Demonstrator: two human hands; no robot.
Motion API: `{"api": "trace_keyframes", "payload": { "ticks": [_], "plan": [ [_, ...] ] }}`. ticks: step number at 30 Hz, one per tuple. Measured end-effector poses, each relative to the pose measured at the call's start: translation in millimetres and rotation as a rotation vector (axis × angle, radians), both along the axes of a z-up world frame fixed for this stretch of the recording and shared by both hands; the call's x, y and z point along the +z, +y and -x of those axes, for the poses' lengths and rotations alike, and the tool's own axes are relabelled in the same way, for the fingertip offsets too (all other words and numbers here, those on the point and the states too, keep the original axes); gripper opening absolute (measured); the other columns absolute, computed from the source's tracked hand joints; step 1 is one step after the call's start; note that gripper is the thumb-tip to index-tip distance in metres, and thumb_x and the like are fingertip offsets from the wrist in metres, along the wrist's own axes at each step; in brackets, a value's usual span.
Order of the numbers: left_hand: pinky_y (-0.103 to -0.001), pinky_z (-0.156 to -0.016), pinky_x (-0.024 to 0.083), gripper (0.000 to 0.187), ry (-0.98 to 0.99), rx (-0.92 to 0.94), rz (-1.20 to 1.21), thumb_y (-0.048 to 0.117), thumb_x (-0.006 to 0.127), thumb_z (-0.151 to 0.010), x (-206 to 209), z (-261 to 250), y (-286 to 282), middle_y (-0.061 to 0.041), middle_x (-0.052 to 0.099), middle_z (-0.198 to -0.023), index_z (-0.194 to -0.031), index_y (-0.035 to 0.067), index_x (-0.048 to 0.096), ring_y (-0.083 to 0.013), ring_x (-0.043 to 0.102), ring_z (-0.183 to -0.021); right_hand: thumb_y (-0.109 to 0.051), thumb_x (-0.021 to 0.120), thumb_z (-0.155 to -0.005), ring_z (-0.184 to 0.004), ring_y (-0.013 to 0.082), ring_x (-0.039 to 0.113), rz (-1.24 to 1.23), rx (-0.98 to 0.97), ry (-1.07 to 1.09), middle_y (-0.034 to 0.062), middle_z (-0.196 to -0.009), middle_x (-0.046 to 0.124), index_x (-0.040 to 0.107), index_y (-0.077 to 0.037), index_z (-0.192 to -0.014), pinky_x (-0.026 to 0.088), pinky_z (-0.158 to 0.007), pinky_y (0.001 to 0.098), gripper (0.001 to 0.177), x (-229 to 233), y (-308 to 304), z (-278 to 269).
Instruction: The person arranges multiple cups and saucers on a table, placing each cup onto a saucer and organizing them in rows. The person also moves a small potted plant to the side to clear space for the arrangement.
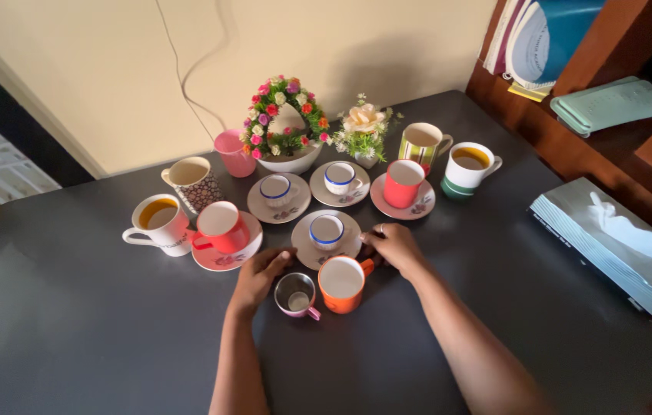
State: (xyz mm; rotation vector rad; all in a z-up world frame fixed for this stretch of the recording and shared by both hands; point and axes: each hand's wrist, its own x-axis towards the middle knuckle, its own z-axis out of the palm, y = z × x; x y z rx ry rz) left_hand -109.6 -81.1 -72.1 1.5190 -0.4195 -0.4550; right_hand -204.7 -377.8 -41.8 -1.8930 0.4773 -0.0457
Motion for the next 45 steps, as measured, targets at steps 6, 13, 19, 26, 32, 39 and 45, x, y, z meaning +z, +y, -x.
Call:
{"api": "trace_keyframes", "payload": {
  "ticks": [6,13,19,26,32,39,45],
  "plan": [
    [-0.030,-0.092,0.053,0.055,-0.016,-0.059,-0.055,0.044,0.056,-0.100,-1.0,-0.7,-4.3,-0.009,0.075,-0.105,-0.127,-0.001,0.071,-0.0154,0.068,-0.100,-0.012,0.072,-0.088,-0.056,0.0141,0.071,-0.051,-0.118,-0.082,0.0103,-0.074,0.077,0.077,0.001,-0.094,0.051,-0.049,0.0268,0.016,-29.8,-1.6,-15.4],
    [-0.031,-0.094,0.052,0.060,-0.002,-0.111,-0.039,0.049,0.055,-0.099,6.5,3.4,-11.6,-0.010,0.074,-0.108,-0.127,-0.001,0.071,-0.0171,0.066,-0.102,-0.015,0.072,-0.088,-0.053,0.0139,0.067,-0.040,-0.213,-0.080,0.0089,-0.071,0.074,0.074,0.001,-0.090,0.047,-0.046,0.0282,0.016,-30.0,-3.9,-12.2],
    [-0.033,-0.097,0.050,0.066,-0.010,-0.132,-0.025,0.054,0.054,-0.098,5.8,3.3,-9.6,-0.010,0.074,-0.113,-0.129,-0.001,0.070,-0.0179,0.065,-0.106,-0.016,0.072,-0.088,-0.053,0.0120,0.065,-0.037,-0.231,-0.152,0.0074,-0.071,0.072,0.073,0.001,-0.091,0.048,-0.045,0.0269,0.017,-29.7,-0.2,-9.4],
    [-0.037,-0.110,0.045,0.080,-0.143,-0.396,-0.199,0.044,0.082,-0.074,60.0,19.0,25.6,-0.010,0.059,-0.143,-0.142,0.009,0.059,-0.0238,0.056,-0.132,-0.023,0.075,-0.089,-0.051,0.0111,0.065,0.092,-0.233,-0.205,0.0086,-0.072,0.073,0.072,0.002,-0.097,0.050,-0.044,0.0284,0.026,-24.3,4.9,-2.9],
    [-0.040,-0.110,0.045,0.088,-0.411,-0.475,-0.525,0.030,0.090,-0.055,100.0,42.5,17.3,-0.008,0.052,-0.145,-0.138,0.021,0.061,-0.0289,0.052,-0.134,-0.026,0.078,-0.088,-0.074,0.0219,0.072,0.410,-0.269,-0.362,0.0137,-0.085,0.076,0.073,-0.001,-0.107,0.056,-0.064,0.0352,0.032,-26.1,11.4,-0.4],
    [-0.040,-0.099,0.055,0.073,-0.364,-0.257,-0.759,0.036,0.088,-0.056,97.1,47.6,3.4,-0.011,0.072,-0.122,-0.121,0.012,0.069,-0.0303,0.070,-0.117,-0.028,0.077,-0.084,-0.081,0.0240,0.076,0.430,-0.219,-0.303,0.0110,-0.090,0.077,0.073,-0.008,-0.116,0.057,-0.073,0.0366,0.037,-15.8,18.6,4.2],
    [-0.044,-0.100,0.052,0.073,-0.492,0.062,-0.661,0.035,0.083,-0.070,88.7,36.1,14.5,-0.020,0.061,-0.128,-0.137,0.014,0.061,-0.0363,0.062,-0.120,-0.026,0.075,-0.084,-0.083,0.0255,0.076,0.466,-0.240,-0.274,0.0103,-0.090,0.078,0.074,-0.011,-0.117,0.057,-0.076,0.0384,0.036,-15.2,19.4,3.1]
  ]
}}
